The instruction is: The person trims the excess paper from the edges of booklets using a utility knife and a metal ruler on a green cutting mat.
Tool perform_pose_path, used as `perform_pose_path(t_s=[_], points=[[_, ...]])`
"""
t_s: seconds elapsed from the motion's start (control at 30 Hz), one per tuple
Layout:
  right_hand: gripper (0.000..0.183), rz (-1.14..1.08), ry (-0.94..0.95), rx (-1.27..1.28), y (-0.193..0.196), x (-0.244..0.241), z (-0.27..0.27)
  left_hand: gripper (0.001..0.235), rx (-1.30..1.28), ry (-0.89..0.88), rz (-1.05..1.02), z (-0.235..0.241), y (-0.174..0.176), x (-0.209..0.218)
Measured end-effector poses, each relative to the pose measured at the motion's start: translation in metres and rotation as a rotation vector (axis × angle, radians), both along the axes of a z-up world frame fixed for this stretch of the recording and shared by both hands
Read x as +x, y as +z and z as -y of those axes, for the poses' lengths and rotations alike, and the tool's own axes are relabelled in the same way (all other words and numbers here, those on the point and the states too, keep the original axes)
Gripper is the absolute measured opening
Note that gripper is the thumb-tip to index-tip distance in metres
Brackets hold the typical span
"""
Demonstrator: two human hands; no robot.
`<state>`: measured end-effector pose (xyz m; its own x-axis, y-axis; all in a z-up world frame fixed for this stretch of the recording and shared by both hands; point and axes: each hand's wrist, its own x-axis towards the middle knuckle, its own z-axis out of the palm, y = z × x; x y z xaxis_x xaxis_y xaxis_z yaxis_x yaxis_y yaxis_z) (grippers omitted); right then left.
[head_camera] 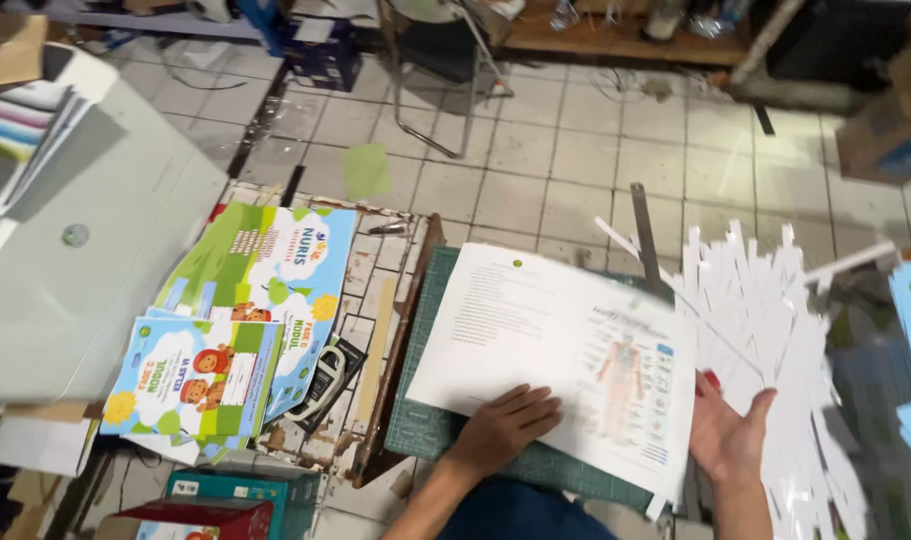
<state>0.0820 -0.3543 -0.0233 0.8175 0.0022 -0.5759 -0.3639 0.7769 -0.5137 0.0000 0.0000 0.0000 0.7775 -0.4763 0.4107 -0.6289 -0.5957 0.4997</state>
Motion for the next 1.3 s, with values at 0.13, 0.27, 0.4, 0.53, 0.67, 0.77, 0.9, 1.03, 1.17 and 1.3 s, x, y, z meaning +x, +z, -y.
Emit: perform_pose_path(t_s=[0.13,0.27,0.4,0.53,0.67,0.77,0.9,1.03,1.17,1.3], points=[[0.050,-0.088,0.313,-0.573,-0.059,-0.009,0.000,0.040,0.065,-0.149,-0.324,-0.002,-0.075,-0.029],[0.054,0.011,0.431,-1.023,-0.067,-0.015,0.000,0.046,-0.030,0.121,-0.541,-0.016,-0.108,-0.046],[0.058,0.301,0.444,-1.344,-0.022,0.017,-0.013,0.064,-0.110,0.689,-0.347,-0.033,-0.121,-0.028],[0.059,0.009,0.597,-1.393,0.033,0.023,-0.049,0.071,-0.214,0.766,-0.574,-0.026,-0.124,-0.012],[0.064,0.028,0.545,-0.829,0.066,0.005,-0.063,0.074,-0.078,0.847,-0.447,-0.035,-0.125,-0.012],[0.066,0.184,0.644,-0.722,0.059,-0.013,-0.071,0.075,-0.222,0.819,-0.403,-0.042,-0.133,-0.016],[0.061,0.532,0.924,-0.967,0.029,-0.019,-0.100,0.073,-0.351,0.838,-0.389,-0.047,-0.135,-0.016],[0.057,0.891,1.115,-1.842,-0.002,-0.013,-0.125,0.066,-0.430,0.891,-0.619,-0.049,-0.128,-0.016],[0.063,1.054,1.068,-1.961,-0.023,-0.007,-0.144,0.050,-0.489,0.887,-0.834,-0.046,-0.123,-0.019],[0.083,1.133,1.129,-1.788,-0.022,0.004,-0.160,0.059,-0.591,0.866,-0.705,-0.043,-0.125,-0.015]])
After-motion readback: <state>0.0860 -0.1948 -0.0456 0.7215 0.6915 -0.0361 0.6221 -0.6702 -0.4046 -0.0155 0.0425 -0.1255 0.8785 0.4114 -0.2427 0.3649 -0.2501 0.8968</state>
